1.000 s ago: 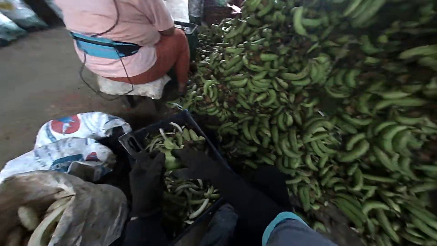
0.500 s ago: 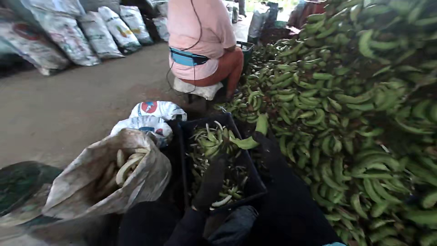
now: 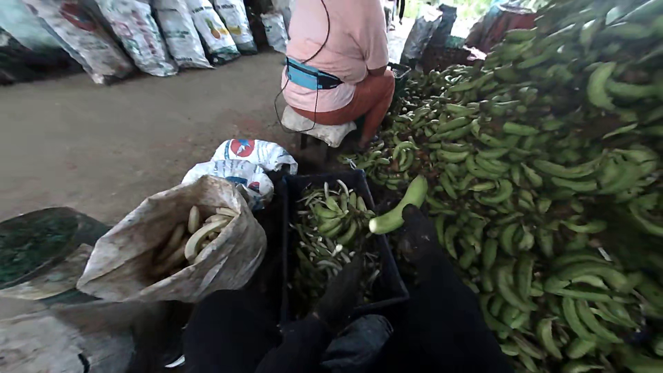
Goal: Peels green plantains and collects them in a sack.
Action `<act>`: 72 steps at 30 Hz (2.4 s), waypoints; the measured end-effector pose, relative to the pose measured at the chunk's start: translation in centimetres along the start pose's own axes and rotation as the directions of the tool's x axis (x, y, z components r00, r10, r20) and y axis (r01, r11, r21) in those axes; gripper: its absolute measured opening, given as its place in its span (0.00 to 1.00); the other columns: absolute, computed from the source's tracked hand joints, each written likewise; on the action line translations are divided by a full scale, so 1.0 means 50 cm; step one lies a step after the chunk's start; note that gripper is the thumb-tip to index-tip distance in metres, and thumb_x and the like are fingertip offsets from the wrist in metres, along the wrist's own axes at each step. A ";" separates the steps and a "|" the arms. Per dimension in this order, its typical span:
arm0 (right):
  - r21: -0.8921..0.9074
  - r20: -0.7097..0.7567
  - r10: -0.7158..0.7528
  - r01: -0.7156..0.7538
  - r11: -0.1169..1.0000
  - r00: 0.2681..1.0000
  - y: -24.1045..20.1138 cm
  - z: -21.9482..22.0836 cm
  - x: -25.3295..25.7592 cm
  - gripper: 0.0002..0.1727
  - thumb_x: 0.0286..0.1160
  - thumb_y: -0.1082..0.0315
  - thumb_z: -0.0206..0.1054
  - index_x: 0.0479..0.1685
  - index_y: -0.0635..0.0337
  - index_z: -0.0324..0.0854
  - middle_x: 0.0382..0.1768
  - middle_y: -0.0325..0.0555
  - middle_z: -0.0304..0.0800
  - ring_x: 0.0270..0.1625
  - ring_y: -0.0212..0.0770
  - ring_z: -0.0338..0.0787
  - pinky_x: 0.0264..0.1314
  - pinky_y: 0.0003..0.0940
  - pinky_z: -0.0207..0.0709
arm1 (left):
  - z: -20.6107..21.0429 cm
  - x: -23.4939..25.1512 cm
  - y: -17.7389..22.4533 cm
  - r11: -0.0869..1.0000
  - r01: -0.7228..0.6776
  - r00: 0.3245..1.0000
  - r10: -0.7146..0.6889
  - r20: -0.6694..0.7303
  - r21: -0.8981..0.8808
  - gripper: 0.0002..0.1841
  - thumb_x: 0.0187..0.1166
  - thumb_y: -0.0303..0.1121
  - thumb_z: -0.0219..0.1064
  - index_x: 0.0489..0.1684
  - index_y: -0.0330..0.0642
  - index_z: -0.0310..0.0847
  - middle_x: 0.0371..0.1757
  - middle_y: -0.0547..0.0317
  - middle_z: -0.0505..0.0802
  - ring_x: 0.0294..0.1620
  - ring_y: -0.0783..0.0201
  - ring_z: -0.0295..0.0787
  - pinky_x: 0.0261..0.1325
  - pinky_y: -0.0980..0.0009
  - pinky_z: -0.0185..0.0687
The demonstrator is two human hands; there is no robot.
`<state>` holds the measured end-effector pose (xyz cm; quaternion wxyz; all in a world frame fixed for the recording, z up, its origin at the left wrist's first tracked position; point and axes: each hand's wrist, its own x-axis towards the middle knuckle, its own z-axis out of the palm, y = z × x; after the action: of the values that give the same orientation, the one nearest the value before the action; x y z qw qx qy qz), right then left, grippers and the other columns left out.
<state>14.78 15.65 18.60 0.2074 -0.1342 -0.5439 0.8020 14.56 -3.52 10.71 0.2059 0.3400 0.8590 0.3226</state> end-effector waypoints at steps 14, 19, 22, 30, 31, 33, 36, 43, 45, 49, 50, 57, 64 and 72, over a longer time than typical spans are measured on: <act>-0.251 -0.059 -0.097 0.079 0.965 0.993 0.057 -0.015 0.047 0.24 0.93 0.57 0.48 0.81 0.54 0.68 0.55 0.40 0.86 0.49 0.27 0.86 0.52 0.29 0.83 | -0.157 0.006 0.078 0.972 -0.216 0.953 0.189 -0.237 -0.096 0.26 0.91 0.52 0.51 0.73 0.44 0.81 0.60 0.51 0.91 0.58 0.60 0.89 0.65 0.57 0.84; -0.096 0.070 0.065 -0.058 0.994 0.995 0.093 0.007 0.012 0.19 0.90 0.65 0.49 0.72 0.60 0.71 0.44 0.39 0.87 0.41 0.27 0.87 0.44 0.25 0.85 | -0.156 0.047 0.027 0.992 -0.125 0.950 0.120 -0.289 0.001 0.24 0.90 0.48 0.57 0.76 0.45 0.79 0.64 0.47 0.91 0.65 0.50 0.88 0.71 0.47 0.80; 0.045 0.221 0.264 -0.280 0.959 0.939 0.132 0.024 -0.004 0.18 0.93 0.59 0.46 0.58 0.61 0.78 0.33 0.41 0.88 0.30 0.30 0.87 0.33 0.25 0.85 | -0.177 0.077 -0.023 1.000 -0.010 0.861 0.007 -0.509 -0.003 0.23 0.88 0.48 0.61 0.74 0.45 0.80 0.63 0.43 0.90 0.63 0.44 0.88 0.67 0.41 0.81; -0.150 -0.004 0.027 -0.027 0.988 1.000 0.080 0.020 0.019 0.20 0.93 0.59 0.47 0.73 0.57 0.73 0.43 0.37 0.88 0.39 0.24 0.87 0.41 0.21 0.84 | -0.179 0.038 0.003 0.962 -0.210 0.890 0.115 -0.442 -0.173 0.22 0.91 0.44 0.55 0.73 0.42 0.80 0.59 0.50 0.92 0.53 0.60 0.91 0.60 0.55 0.87; -0.178 -0.041 -0.010 0.003 0.984 0.999 0.075 0.017 0.027 0.21 0.93 0.60 0.47 0.77 0.57 0.70 0.48 0.38 0.87 0.43 0.25 0.86 0.46 0.24 0.83 | -0.161 0.028 0.015 0.946 -0.246 0.909 0.150 -0.388 -0.211 0.22 0.91 0.45 0.55 0.74 0.42 0.80 0.58 0.51 0.92 0.53 0.63 0.91 0.61 0.58 0.86; -0.136 -0.057 -0.049 0.040 0.990 0.997 0.072 0.011 0.033 0.20 0.93 0.58 0.48 0.76 0.53 0.70 0.48 0.35 0.87 0.44 0.24 0.87 0.47 0.24 0.85 | -0.133 0.017 0.026 0.908 -0.299 0.928 0.206 -0.310 -0.293 0.23 0.91 0.46 0.55 0.73 0.42 0.80 0.59 0.53 0.92 0.54 0.68 0.90 0.62 0.65 0.86; -0.062 0.019 0.042 -0.041 0.997 0.999 0.092 -0.004 0.026 0.15 0.92 0.65 0.48 0.66 0.60 0.75 0.42 0.38 0.87 0.40 0.25 0.86 0.44 0.23 0.84 | -0.131 0.027 0.018 0.932 -0.281 0.927 0.204 -0.314 -0.227 0.23 0.90 0.44 0.57 0.75 0.40 0.79 0.60 0.51 0.91 0.56 0.63 0.90 0.65 0.62 0.85; -0.260 0.250 0.154 -0.087 0.962 0.956 0.141 0.006 0.030 0.18 0.92 0.69 0.47 0.69 0.66 0.76 0.49 0.42 0.88 0.47 0.25 0.86 0.51 0.19 0.82 | -0.197 0.088 -0.061 0.979 -0.037 0.794 -0.095 -0.601 -0.203 0.23 0.90 0.44 0.58 0.78 0.42 0.74 0.67 0.43 0.87 0.66 0.50 0.86 0.71 0.46 0.80; -0.041 0.199 0.118 -0.112 0.993 0.973 0.103 0.024 0.023 0.18 0.92 0.63 0.44 0.62 0.60 0.77 0.36 0.38 0.88 0.34 0.25 0.87 0.37 0.21 0.84 | -0.201 0.072 -0.040 0.957 -0.079 0.799 -0.106 -0.593 -0.278 0.22 0.92 0.45 0.56 0.78 0.43 0.74 0.62 0.46 0.89 0.57 0.54 0.89 0.61 0.49 0.86; -0.140 -0.082 -0.137 0.125 0.982 0.987 0.059 0.067 0.028 0.21 0.93 0.52 0.49 0.71 0.53 0.72 0.42 0.36 0.85 0.38 0.25 0.85 0.41 0.25 0.83 | -0.145 0.034 0.046 0.882 -0.194 0.879 -0.038 -0.476 -0.429 0.23 0.92 0.43 0.53 0.77 0.39 0.74 0.54 0.48 0.91 0.46 0.63 0.89 0.52 0.61 0.87; -0.158 -0.146 -0.188 0.165 0.974 0.971 0.055 0.076 0.034 0.24 0.91 0.50 0.50 0.76 0.51 0.68 0.48 0.38 0.85 0.42 0.27 0.86 0.45 0.29 0.85 | -0.126 0.027 0.063 0.859 -0.226 0.884 -0.017 -0.468 -0.459 0.23 0.92 0.42 0.53 0.77 0.38 0.74 0.56 0.48 0.90 0.47 0.65 0.89 0.54 0.63 0.87; -0.238 -0.154 -0.322 0.281 0.930 0.934 0.037 0.111 0.023 0.26 0.92 0.55 0.50 0.85 0.50 0.62 0.70 0.41 0.79 0.65 0.32 0.81 0.67 0.36 0.79 | -0.121 0.027 0.075 0.874 -0.235 0.870 -0.006 -0.492 -0.426 0.24 0.90 0.44 0.55 0.76 0.39 0.76 0.57 0.49 0.90 0.53 0.64 0.89 0.58 0.63 0.86; -0.206 0.036 0.045 -0.037 0.978 0.998 0.027 0.096 0.028 0.21 0.92 0.53 0.50 0.76 0.50 0.72 0.47 0.39 0.88 0.42 0.29 0.87 0.46 0.29 0.84 | -0.170 0.022 0.034 0.967 -0.140 0.891 0.028 -0.453 -0.215 0.24 0.90 0.44 0.57 0.77 0.38 0.77 0.64 0.45 0.90 0.63 0.56 0.88 0.71 0.55 0.81; -0.740 0.329 0.453 -0.071 0.668 0.828 0.010 0.078 0.052 0.22 0.90 0.60 0.55 0.79 0.55 0.71 0.61 0.46 0.85 0.57 0.31 0.84 0.62 0.30 0.78 | -0.213 0.091 -0.046 0.980 -0.037 0.898 -0.054 -0.436 -0.197 0.23 0.93 0.46 0.52 0.78 0.43 0.76 0.70 0.46 0.87 0.68 0.50 0.85 0.73 0.45 0.77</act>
<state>10.70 13.57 19.61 -0.1256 -0.0756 -0.8135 0.5628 4.31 -5.97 16.05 0.0415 0.2324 0.8478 0.4750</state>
